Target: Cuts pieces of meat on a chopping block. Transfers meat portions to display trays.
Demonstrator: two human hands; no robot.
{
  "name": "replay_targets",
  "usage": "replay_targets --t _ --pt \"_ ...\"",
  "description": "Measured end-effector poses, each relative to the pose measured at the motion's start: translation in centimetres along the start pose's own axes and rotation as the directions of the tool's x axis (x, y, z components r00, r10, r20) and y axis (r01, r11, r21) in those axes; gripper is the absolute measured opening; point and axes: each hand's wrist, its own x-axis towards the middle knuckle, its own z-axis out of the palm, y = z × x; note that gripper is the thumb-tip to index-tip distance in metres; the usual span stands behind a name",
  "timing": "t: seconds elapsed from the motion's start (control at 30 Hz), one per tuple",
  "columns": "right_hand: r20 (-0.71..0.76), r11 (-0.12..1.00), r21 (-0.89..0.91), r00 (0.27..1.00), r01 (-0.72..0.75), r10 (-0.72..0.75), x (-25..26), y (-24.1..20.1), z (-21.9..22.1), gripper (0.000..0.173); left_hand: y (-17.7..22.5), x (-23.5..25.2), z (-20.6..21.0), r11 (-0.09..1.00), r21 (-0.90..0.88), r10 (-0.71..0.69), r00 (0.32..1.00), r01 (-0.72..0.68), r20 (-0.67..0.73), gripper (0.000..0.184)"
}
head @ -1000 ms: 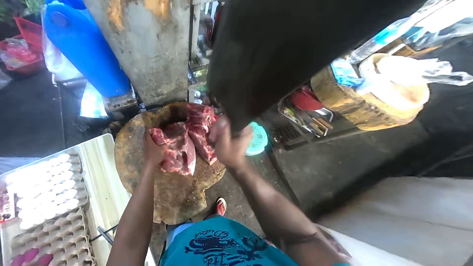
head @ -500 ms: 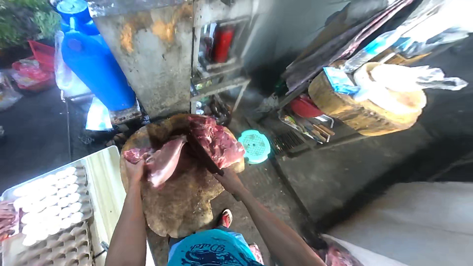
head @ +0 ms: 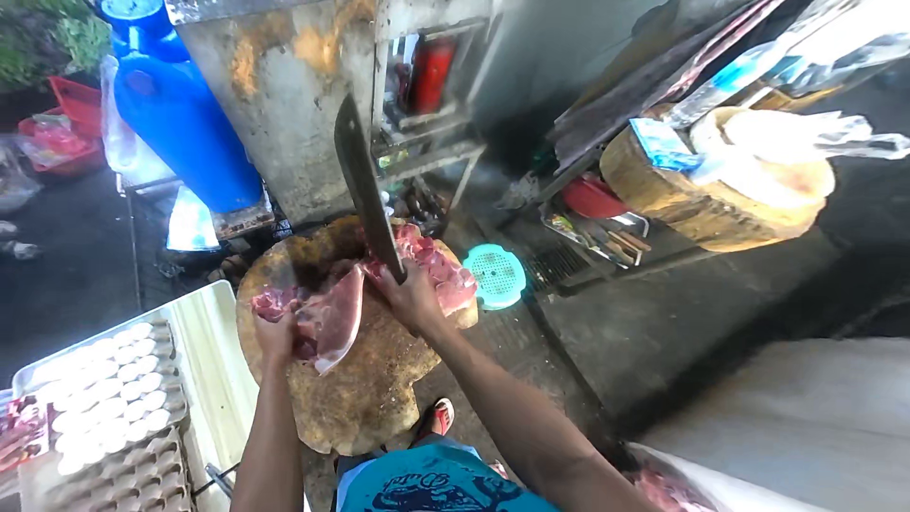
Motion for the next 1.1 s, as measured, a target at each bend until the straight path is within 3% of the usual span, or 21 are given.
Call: replay_targets --t 0.1,0.17,0.33,0.43,0.6,0.83,0.97,1.1 --pt "0.216 0.963 -0.190 0.949 -0.189 0.229 1.3 4.4 4.3 0.053 0.1 -0.8 0.2 1.000 -0.002 0.000 0.999 0.000 -0.046 0.089" --pt "0.262 0.944 -0.245 0.922 -0.220 0.283 1.3 6.0 5.8 0.058 0.5 -1.2 0.1 1.000 -0.006 0.000 0.995 0.000 -0.096 0.088" --pt "0.351 0.910 -0.332 0.863 -0.248 0.363 0.8 4.3 3.2 0.057 -1.2 -1.6 0.3 0.992 -0.123 -0.030 0.975 0.003 -0.221 0.088" --pt "0.405 0.921 -0.297 0.840 -0.253 0.362 0.0 6.1 1.4 0.056 -1.0 -2.0 0.2 0.994 -0.103 -0.062 0.971 0.039 -0.231 0.087" --pt "0.343 0.941 -0.087 0.877 -0.327 0.337 -2.9 11.2 -0.3 0.050 -1.1 -3.6 0.0 0.981 -0.194 -0.058 0.970 0.011 -0.238 0.080" --pt "0.129 0.998 -0.007 0.989 -0.066 0.066 -3.0 4.5 -5.3 0.043 -3.3 -4.1 0.5 0.941 -0.338 -0.089 0.953 -0.015 -0.289 0.080" --pt "0.124 1.000 -0.007 0.992 -0.031 0.031 -1.2 3.9 -2.3 0.040 -3.0 -3.9 0.8 0.937 -0.348 -0.118 0.945 0.004 -0.306 0.078" --pt "0.275 0.957 -0.220 0.930 -0.186 0.244 -1.8 9.7 4.0 0.058 -3.3 -3.6 0.8 0.921 -0.389 -0.135 0.933 -0.005 -0.333 0.072"
